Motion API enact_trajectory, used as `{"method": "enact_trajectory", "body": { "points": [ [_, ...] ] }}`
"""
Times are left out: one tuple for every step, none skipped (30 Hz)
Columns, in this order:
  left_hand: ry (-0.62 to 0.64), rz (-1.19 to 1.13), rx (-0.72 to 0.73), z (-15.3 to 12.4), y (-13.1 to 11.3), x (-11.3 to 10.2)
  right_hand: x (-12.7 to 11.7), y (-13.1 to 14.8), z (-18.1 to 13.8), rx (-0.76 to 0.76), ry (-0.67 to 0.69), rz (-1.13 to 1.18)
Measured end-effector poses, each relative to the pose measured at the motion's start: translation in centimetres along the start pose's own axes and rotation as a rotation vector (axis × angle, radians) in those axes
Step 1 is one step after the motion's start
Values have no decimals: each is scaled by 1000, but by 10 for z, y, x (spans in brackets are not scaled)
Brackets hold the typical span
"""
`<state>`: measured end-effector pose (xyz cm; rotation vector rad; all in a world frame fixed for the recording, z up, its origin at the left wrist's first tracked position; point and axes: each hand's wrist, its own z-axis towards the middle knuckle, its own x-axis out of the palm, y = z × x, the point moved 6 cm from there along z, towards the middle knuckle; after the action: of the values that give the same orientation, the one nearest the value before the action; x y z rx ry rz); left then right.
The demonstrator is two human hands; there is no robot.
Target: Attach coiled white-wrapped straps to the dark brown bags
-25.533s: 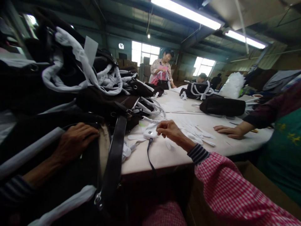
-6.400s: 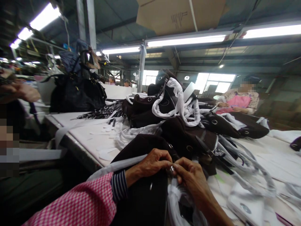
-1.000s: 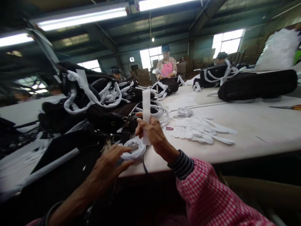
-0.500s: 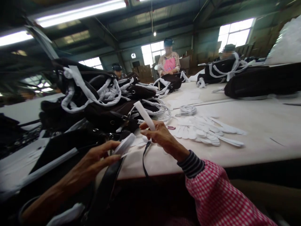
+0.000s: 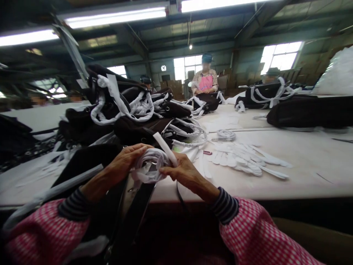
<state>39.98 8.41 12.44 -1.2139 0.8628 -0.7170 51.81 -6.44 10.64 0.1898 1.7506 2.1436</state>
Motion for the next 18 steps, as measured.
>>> {"method": "enact_trajectory", "body": {
  "points": [
    [16,-4,-8,7,6,5,-3,-5,-4,42,-40,-8],
    [46,1,-21,13,13,11,-6,-10,-8,88,-81,-12],
    [83,15,-37,18,20,17,-10,-17,-12,133,-111,-14],
    [127,41,-53,22,28,24,-13,-23,-16,174,-121,-19],
    [172,82,-55,25,36,30,-16,-29,-21,204,-108,-33],
    [221,135,-40,28,42,35,-19,-34,-24,222,-81,-62],
    [266,195,-9,29,47,40,-22,-37,-28,227,-52,-113],
    [297,250,27,30,51,44,-26,-39,-30,217,-38,-186],
    [317,294,62,30,54,46,-31,-39,-31,193,-45,-271],
    [325,319,83,30,57,48,-35,-37,-31,159,-76,-362],
    [318,324,80,31,60,48,-39,-32,-30,116,-121,-450],
    [298,315,57,31,64,47,-41,-27,-27,68,-161,-525],
    [269,302,28,33,67,46,-41,-21,-24,16,-186,-585],
    [225,290,8,35,71,44,-38,-15,-19,-32,-190,-637],
    [174,280,7,37,73,41,-32,-10,-13,-71,-171,-693],
    [129,270,26,41,76,39,-24,-7,-7,-92,-133,-759],
    [88,266,56,44,78,36,-16,-6,0,-92,-83,-839],
    [57,270,90,47,80,34,-8,-7,6,-65,-27,-939]
  ]
}}
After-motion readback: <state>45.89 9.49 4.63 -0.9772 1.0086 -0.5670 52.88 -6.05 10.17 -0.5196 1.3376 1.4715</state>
